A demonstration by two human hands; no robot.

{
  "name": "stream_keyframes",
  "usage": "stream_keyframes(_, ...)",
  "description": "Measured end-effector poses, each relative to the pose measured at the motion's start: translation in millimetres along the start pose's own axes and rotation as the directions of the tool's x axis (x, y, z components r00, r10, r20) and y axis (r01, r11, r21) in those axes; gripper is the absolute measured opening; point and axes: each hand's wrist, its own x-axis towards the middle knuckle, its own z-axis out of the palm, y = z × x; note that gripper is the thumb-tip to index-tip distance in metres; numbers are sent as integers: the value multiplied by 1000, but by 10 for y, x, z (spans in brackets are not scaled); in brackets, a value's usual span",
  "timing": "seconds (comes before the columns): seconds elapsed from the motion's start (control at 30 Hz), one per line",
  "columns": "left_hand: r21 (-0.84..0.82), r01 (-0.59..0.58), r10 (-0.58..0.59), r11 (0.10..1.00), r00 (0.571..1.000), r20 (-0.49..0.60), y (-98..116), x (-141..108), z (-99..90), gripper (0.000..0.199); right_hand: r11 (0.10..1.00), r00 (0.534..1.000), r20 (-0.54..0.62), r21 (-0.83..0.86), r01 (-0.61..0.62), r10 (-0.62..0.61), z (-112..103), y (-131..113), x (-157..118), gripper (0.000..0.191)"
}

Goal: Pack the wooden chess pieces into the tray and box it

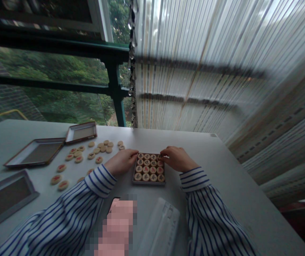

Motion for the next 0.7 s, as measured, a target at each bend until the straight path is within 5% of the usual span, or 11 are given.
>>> stream_keyframes(0.7, 20, -1, 1, 1000, 1000, 13, 19, -9, -35, 26, 1000, 1000, -8, 7, -8, 8, 17, 20, 4, 26)
